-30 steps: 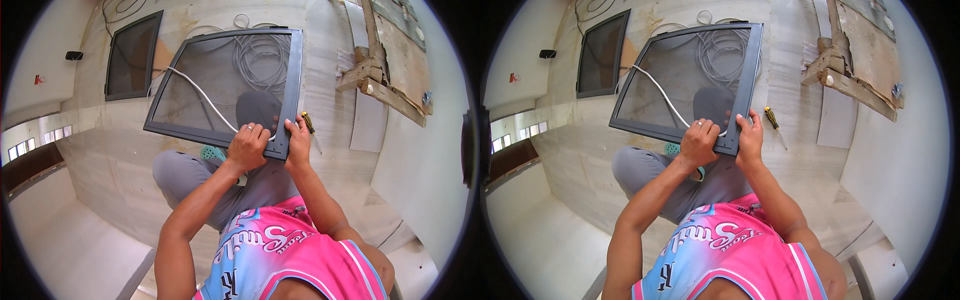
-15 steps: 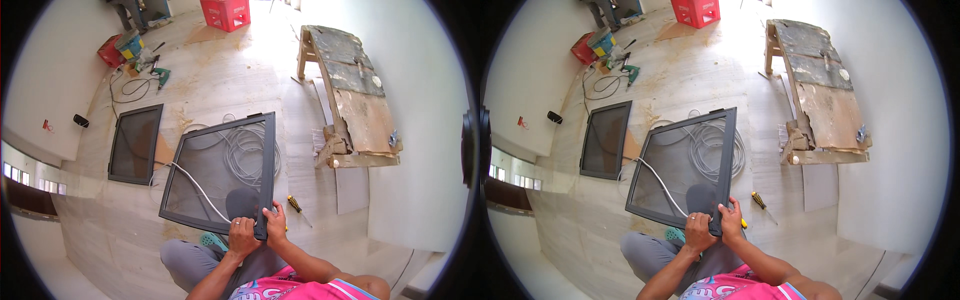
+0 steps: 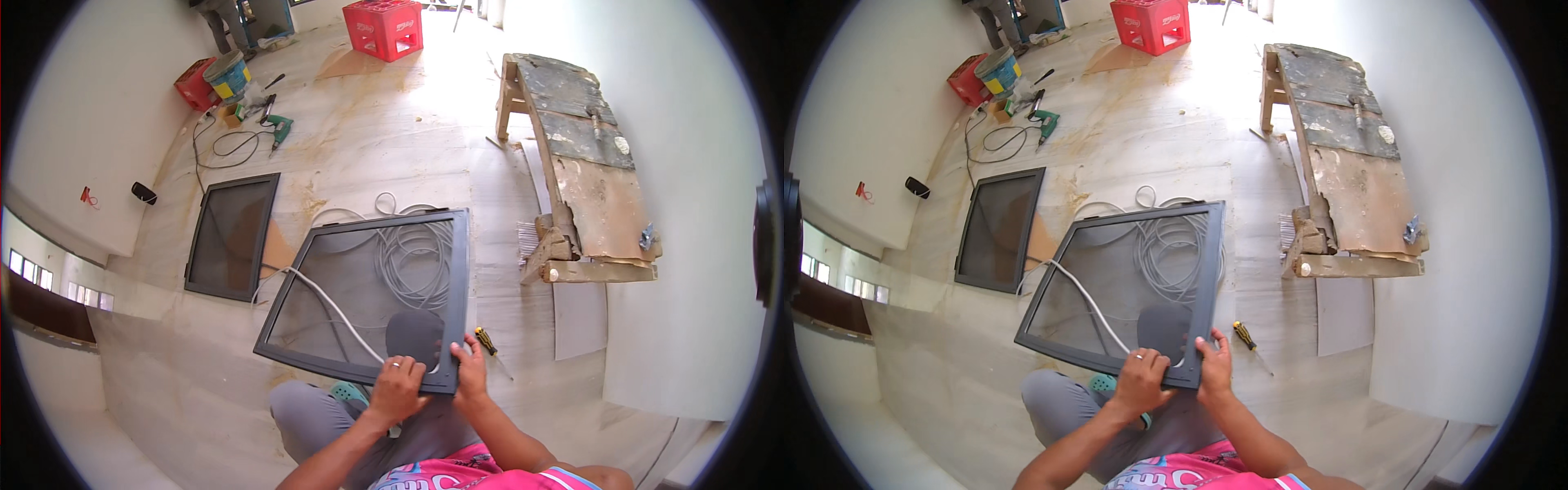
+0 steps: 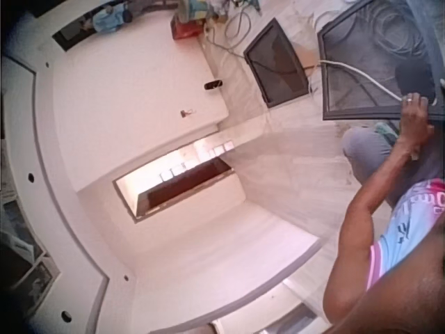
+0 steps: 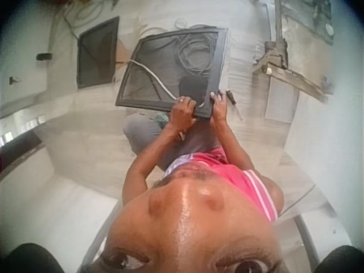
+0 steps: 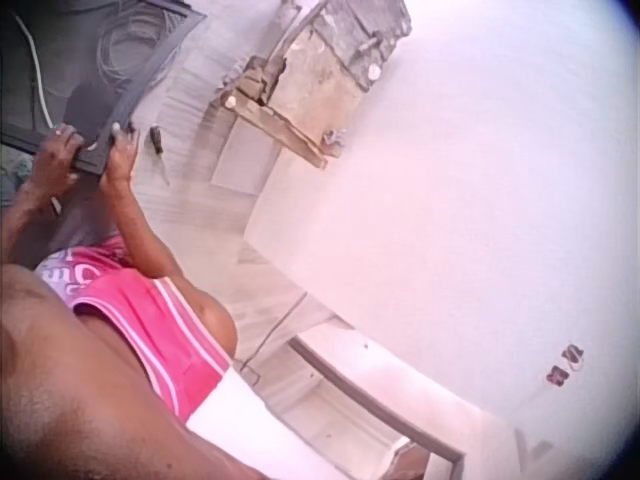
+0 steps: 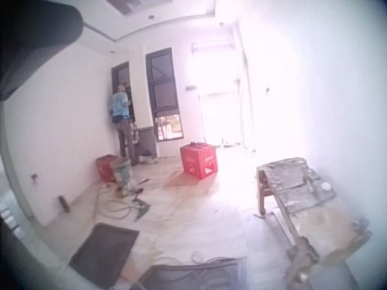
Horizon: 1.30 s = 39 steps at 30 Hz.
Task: The recorder is repairing an aluminum window screen frame, using a screwdriver to pry and a utility knife to cut materials.
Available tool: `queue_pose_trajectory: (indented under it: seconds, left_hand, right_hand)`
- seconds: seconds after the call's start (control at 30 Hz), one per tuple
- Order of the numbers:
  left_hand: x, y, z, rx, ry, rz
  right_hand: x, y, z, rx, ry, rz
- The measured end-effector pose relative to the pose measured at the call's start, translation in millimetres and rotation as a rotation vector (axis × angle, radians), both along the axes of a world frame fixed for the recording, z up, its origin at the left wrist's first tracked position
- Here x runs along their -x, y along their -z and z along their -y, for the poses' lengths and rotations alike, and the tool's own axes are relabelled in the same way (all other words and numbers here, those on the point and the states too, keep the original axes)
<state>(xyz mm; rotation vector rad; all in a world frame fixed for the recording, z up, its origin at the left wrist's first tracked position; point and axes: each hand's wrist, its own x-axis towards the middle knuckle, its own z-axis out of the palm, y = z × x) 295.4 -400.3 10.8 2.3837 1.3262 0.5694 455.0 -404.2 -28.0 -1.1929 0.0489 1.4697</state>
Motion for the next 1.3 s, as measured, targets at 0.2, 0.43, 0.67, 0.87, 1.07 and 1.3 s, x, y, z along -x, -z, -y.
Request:
queue_pose_trajectory:
  seconds: [0.2, 0.43, 0.67, 0.87, 1.07, 1.3]
  left_hand:
    - [14, 6, -13, -0.012, 0.078, -0.138]
    - [20, 9, -47, -0.036, 0.303, -0.164]
    - [31, 15, -60, 0.078, 0.293, -0.154]
    - [45, 3, -33, 0.115, 0.209, -0.275]
    - [33, 14, 10, 0.046, -0.041, -0.363]
    - [32, -7, 39, 0.288, -0.548, 0.082]
  right_hand:
    - [-20, 6, -2, 0.081, -0.054, -0.055]
    - [-19, 20, -2, 0.090, -0.104, -0.069]
    - [-9, 12, -13, 0.058, -0.160, -0.024]
    - [-94, 134, -4, 0.122, -0.470, 0.972]
    - [-126, 208, 11, 0.244, -1.166, 1.847]
    - [-134, 156, -64, -0.141, -0.468, 1.375]
